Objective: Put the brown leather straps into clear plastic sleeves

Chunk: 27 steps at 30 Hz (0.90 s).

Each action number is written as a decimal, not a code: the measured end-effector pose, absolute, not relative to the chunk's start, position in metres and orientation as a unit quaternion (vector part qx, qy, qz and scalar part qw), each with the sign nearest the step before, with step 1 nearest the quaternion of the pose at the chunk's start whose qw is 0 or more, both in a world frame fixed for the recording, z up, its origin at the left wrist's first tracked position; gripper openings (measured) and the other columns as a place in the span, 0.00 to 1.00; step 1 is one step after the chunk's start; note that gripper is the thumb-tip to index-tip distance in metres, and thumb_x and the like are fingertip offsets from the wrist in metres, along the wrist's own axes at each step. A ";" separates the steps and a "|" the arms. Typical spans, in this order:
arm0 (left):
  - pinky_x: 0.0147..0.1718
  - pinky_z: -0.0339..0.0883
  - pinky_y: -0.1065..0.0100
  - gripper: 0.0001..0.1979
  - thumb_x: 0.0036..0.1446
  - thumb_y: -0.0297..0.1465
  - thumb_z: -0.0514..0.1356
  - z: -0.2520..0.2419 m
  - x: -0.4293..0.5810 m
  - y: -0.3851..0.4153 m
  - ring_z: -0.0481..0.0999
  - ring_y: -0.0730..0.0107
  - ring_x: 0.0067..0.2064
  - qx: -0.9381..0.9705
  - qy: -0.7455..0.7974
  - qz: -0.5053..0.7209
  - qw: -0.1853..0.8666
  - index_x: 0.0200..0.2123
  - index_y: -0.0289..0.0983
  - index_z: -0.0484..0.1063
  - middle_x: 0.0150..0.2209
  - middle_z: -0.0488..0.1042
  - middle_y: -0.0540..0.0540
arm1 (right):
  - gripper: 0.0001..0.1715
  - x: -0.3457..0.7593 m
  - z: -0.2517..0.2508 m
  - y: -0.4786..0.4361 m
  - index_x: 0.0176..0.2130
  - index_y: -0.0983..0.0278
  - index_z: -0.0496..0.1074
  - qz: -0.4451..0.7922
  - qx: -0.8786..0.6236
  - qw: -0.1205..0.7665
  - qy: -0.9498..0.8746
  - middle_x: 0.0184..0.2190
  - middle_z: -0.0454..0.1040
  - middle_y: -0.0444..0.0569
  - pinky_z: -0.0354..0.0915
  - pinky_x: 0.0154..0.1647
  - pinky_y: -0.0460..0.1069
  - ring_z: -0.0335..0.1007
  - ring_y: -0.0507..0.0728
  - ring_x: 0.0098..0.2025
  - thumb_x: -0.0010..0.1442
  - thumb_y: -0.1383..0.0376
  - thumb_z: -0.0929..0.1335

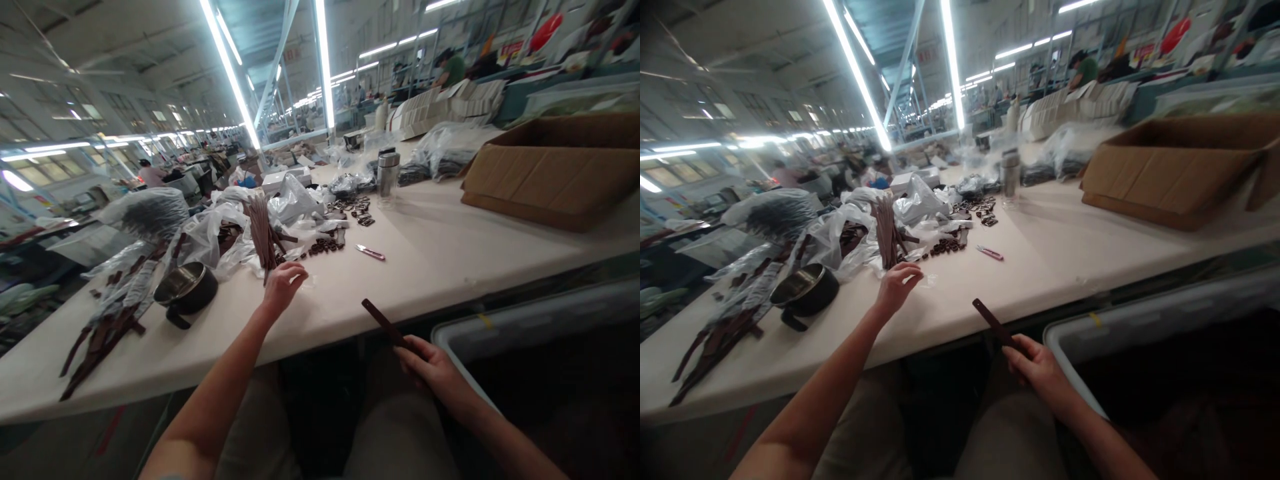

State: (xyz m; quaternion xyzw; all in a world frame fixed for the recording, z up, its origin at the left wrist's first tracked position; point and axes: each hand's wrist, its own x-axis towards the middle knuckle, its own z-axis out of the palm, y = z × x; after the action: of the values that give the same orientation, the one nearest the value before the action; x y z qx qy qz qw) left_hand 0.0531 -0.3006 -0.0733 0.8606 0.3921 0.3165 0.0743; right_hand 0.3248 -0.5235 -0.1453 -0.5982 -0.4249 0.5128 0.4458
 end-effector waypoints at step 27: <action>0.30 0.68 0.71 0.10 0.62 0.36 0.60 -0.108 -0.021 -0.481 0.74 0.72 0.28 0.793 0.415 0.384 0.226 0.32 0.38 0.78 0.27 0.77 0.48 | 0.13 0.163 -0.102 -0.445 0.37 0.64 0.74 0.487 -0.502 0.374 -0.609 0.27 0.70 0.40 0.62 0.33 0.46 0.65 0.52 0.30 0.49 0.67 0.68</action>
State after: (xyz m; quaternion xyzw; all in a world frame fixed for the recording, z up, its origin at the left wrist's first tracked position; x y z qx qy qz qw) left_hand -0.0210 -0.4813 -0.1085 0.7932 0.4150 0.3837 0.2265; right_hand 0.1628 -0.4454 -0.1024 -0.5024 -0.6088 0.4867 0.3744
